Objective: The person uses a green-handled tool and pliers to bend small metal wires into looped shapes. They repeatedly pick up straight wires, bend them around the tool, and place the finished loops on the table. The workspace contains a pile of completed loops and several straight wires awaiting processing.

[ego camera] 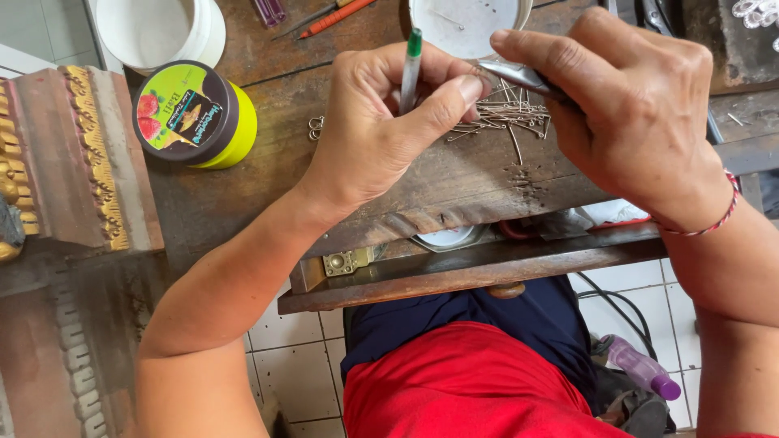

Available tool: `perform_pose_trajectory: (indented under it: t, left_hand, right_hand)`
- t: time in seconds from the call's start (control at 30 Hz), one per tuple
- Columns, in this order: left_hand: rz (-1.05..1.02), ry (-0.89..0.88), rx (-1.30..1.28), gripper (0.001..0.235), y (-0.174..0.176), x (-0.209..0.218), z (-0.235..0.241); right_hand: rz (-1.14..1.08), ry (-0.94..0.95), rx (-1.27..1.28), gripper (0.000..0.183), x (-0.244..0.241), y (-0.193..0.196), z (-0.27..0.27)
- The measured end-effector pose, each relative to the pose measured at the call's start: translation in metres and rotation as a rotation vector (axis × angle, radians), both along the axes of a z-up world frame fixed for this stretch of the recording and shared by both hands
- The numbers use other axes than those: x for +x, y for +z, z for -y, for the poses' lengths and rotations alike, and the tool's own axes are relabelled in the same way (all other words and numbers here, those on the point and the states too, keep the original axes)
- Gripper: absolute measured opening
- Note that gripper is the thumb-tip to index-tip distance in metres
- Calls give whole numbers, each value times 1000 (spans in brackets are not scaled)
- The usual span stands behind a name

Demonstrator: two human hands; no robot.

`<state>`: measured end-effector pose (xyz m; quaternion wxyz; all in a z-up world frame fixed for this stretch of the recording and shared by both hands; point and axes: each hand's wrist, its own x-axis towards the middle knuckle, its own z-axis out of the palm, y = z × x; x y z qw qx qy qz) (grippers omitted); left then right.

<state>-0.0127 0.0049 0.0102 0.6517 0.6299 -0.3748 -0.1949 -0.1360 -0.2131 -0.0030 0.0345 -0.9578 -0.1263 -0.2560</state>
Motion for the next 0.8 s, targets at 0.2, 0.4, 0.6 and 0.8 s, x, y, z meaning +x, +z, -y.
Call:
perform_pose_trajectory:
  t: [0.2, 0.4, 0.6, 0.8]
  left_hand:
    - [0, -15, 80, 10, -2, -7, 3]
    - [-41, -42, 90, 11, -2, -13, 4]
    - [-32, -66, 95, 14, -3, -15, 3]
    - [68, -105, 161, 10, 2, -9, -1]
  right_hand:
    - [-152, 136, 610, 14, 0, 3, -10]
    - [-75, 188, 653, 7, 0, -7, -13]
    - [-23, 316, 562, 6, 3, -5, -16]
    - [-132, 214, 594, 9, 0, -10, -8]
